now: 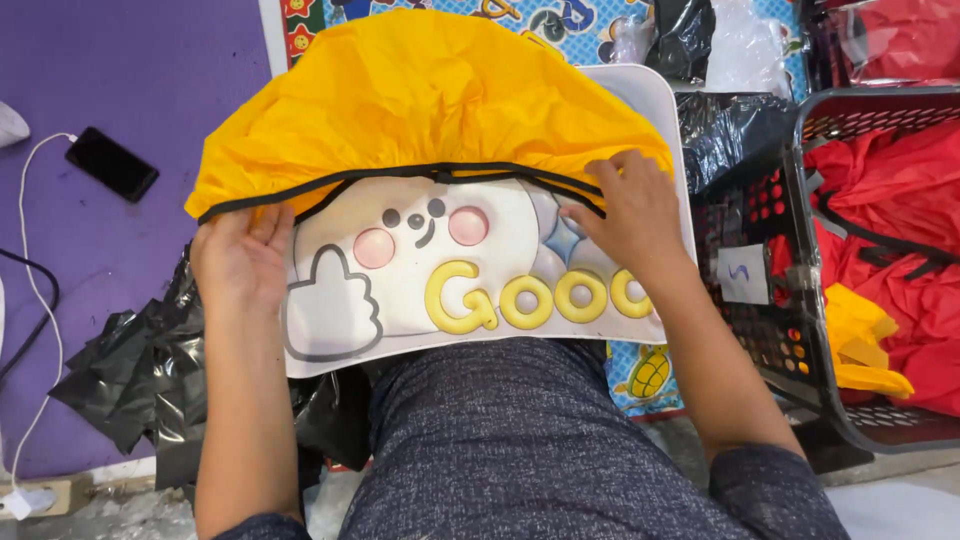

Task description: The person holds a yellow fabric item with a black elastic edge on a white tray and uses pink scissors to trim the elastic band. They repeatedly cut small sections of the black band, then stretch and inspect the fabric item.

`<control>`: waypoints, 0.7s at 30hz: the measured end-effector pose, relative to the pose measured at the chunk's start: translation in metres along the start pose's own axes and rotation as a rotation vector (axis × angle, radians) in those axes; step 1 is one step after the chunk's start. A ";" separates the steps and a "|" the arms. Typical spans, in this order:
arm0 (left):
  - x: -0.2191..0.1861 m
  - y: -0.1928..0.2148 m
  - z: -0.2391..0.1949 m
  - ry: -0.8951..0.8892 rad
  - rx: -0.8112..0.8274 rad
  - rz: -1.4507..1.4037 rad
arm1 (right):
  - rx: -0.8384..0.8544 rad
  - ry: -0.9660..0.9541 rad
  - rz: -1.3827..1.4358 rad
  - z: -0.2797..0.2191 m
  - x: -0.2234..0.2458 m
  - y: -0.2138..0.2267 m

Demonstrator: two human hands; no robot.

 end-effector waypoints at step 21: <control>-0.078 -0.011 -0.060 -1.038 0.311 1.016 | -0.415 0.082 -0.077 0.052 -0.058 -0.008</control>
Point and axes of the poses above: each hand's wrist, its own z-axis towards the middle knuckle, its own y-axis out of the back of the hand, x = y × z, the point moved 4 cm from there along z, towards the middle knuckle, and after that the axes turned 14 degrees about -z, right-handed, at the moved point
